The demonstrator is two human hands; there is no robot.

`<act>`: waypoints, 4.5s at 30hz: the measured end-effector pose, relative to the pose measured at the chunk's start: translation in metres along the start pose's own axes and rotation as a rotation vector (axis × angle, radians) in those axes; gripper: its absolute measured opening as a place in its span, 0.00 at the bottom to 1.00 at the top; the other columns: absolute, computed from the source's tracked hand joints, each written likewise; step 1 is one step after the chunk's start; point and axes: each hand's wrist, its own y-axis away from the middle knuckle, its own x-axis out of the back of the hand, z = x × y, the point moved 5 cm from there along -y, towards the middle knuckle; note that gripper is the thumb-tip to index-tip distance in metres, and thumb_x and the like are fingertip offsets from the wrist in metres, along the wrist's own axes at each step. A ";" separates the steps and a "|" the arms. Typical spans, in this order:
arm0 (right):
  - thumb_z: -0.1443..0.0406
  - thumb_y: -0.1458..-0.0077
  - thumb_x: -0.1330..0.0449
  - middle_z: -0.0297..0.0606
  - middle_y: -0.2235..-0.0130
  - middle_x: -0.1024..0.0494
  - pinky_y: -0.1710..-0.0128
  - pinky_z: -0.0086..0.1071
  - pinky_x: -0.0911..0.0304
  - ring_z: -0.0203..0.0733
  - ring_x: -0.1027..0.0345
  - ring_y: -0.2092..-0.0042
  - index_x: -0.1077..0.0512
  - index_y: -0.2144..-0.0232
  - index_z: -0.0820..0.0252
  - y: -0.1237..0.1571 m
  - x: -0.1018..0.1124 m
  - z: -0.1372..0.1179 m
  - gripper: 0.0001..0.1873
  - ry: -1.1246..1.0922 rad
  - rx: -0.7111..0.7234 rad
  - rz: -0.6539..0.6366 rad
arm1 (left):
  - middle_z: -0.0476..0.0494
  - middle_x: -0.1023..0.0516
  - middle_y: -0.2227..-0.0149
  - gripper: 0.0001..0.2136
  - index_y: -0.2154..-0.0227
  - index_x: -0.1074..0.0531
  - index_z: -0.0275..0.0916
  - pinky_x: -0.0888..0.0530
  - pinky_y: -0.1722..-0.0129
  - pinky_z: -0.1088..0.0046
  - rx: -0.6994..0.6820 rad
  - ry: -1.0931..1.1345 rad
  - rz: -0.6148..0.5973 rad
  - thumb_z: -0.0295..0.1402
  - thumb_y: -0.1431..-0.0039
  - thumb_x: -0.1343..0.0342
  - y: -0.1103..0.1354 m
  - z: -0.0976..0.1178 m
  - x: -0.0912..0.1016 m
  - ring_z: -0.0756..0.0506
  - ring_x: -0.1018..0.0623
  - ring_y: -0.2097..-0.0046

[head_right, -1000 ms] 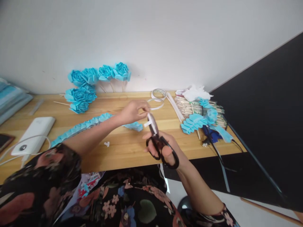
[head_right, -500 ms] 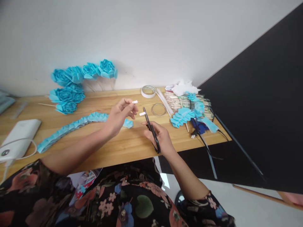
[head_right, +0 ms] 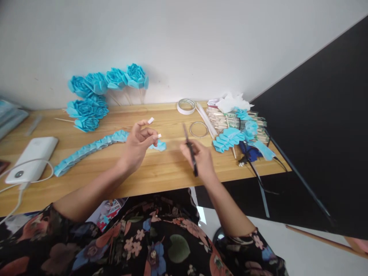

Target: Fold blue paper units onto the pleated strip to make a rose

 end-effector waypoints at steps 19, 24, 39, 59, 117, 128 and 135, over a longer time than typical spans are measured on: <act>0.61 0.43 0.38 0.35 0.68 0.17 0.70 0.28 0.36 0.36 0.27 0.69 0.22 0.67 0.58 0.001 -0.040 -0.056 0.08 0.057 0.273 -0.213 | 0.50 0.23 0.68 0.29 0.39 0.39 0.42 0.25 0.61 0.71 0.104 -0.036 -0.112 0.25 0.43 0.40 0.035 -0.005 0.013 0.51 0.24 0.67; 0.63 0.43 0.40 0.34 0.70 0.20 0.70 0.30 0.38 0.36 0.30 0.71 0.25 0.70 0.57 -0.010 -0.036 -0.060 0.06 0.164 0.345 -0.156 | 0.45 0.20 0.60 0.30 0.37 0.43 0.44 0.23 0.57 0.67 0.095 -0.075 -0.100 0.28 0.40 0.40 0.035 -0.003 0.026 0.50 0.21 0.64; 0.61 0.36 0.46 0.34 0.62 0.18 0.61 0.31 0.42 0.39 0.27 0.62 0.24 0.62 0.55 -0.088 -0.046 -0.046 0.11 0.615 0.626 -0.842 | 0.30 0.27 0.40 0.15 0.48 0.31 0.35 0.26 0.42 0.49 -0.458 -1.218 -0.415 0.21 0.35 0.52 0.075 -0.024 0.013 0.36 0.28 0.37; 0.66 0.36 0.46 0.35 0.65 0.25 0.64 0.34 0.44 0.41 0.33 0.62 0.26 0.72 0.53 -0.086 -0.089 -0.064 0.14 0.685 0.813 -1.122 | 0.32 0.22 0.47 0.11 0.52 0.31 0.34 0.31 0.37 0.47 -0.431 -1.158 -0.464 0.22 0.36 0.52 0.061 -0.030 0.013 0.38 0.25 0.40; 0.65 0.40 0.41 0.36 0.65 0.18 0.72 0.28 0.40 0.35 0.30 0.69 0.21 0.64 0.58 -0.033 -0.051 -0.064 0.08 0.246 0.401 -0.604 | 0.42 0.23 0.57 0.08 0.54 0.31 0.36 0.29 0.49 0.70 -0.021 -0.425 -0.270 0.30 0.29 0.54 0.055 -0.012 0.032 0.48 0.24 0.53; 0.67 0.45 0.40 0.32 0.73 0.24 0.72 0.29 0.43 0.33 0.36 0.72 0.27 0.74 0.59 -0.028 -0.046 -0.071 0.05 0.230 0.431 -0.425 | 0.44 0.20 0.54 0.15 0.44 0.27 0.42 0.29 0.44 0.67 0.053 -0.322 -0.275 0.32 0.30 0.49 0.054 -0.016 0.036 0.48 0.23 0.50; 0.67 0.45 0.41 0.33 0.73 0.25 0.72 0.31 0.43 0.35 0.36 0.73 0.28 0.74 0.56 -0.032 -0.029 -0.062 0.05 0.261 0.359 -0.399 | 0.42 0.18 0.52 0.17 0.42 0.28 0.40 0.27 0.45 0.64 0.077 -0.461 -0.298 0.32 0.30 0.49 0.049 0.001 0.032 0.46 0.21 0.51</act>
